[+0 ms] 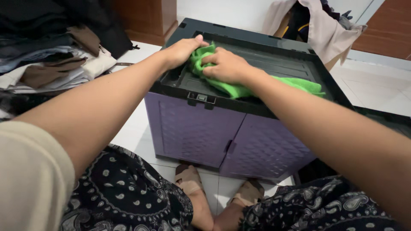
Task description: The person assembles a purple plastic storage box by attaching two side panels and a top lid, then wipes the top surface with a green cloth. The person sits on the floor during the task.
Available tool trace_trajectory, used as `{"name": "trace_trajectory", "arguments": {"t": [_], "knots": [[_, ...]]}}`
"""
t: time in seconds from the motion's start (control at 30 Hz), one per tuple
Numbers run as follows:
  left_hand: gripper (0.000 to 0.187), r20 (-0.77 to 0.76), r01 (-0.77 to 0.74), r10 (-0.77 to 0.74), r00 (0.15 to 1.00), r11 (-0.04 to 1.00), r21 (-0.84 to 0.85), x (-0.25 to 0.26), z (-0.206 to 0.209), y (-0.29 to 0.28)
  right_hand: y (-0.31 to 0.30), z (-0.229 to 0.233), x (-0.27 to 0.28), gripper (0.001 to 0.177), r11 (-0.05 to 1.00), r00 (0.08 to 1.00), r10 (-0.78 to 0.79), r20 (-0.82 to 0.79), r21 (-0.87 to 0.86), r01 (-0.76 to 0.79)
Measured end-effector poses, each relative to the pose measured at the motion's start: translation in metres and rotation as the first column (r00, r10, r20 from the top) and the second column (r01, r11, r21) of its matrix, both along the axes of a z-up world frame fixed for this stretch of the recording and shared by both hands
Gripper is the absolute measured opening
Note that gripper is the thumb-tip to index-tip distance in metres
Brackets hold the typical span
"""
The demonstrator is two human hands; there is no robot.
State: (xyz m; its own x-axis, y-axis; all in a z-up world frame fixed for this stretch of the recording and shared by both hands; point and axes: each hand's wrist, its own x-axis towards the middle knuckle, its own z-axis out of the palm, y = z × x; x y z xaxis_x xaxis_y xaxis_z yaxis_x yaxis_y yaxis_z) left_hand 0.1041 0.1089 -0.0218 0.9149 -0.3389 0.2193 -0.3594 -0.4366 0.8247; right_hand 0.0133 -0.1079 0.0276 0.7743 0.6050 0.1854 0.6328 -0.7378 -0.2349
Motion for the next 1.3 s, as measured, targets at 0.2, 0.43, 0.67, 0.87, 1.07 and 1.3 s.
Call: {"name": "trace_trajectory", "arguments": {"t": [0.2, 0.43, 0.67, 0.87, 1.07, 1.3], "knots": [[0.053, 0.257, -0.068, 0.138, 0.957, 0.963, -0.262, 0.049, -0.036, 0.011, -0.003, 0.011, -0.014, 0.041, 0.957, 0.917, 0.287, -0.279, 0.13, -0.26], [0.057, 0.141, -0.139, 0.192, 0.971, 0.938, -0.319, 0.071, -0.053, 0.019, 0.005, -0.001, -0.005, 0.039, 0.966, 0.942, 0.232, -0.244, 0.17, -0.194], [0.097, 0.002, -0.199, 0.219, 0.976, 0.889, -0.412, 0.062, -0.046, 0.011, 0.039, -0.007, 0.064, 0.047, 0.987, 0.995, -0.095, -0.008, -0.129, 0.093], [0.111, -0.025, -0.182, 0.186, 0.982, 0.906, -0.383, 0.046, -0.037, 0.007, 0.018, -0.01, 0.063, 0.053, 0.97, 0.953, 0.243, -0.18, 0.073, -0.234], [0.112, 0.054, -0.2, 0.219, 0.974, 0.948, -0.247, 0.026, -0.028, 0.003, 0.027, -0.009, 0.069, 0.054, 0.99, 0.977, 0.134, -0.164, 0.061, -0.125], [0.078, 0.152, -0.224, 0.25, 0.956, 0.96, -0.167, 0.025, -0.027, 0.0, 0.046, -0.008, 0.08, 0.053, 0.987, 0.99, -0.133, -0.036, -0.097, 0.129]]}}
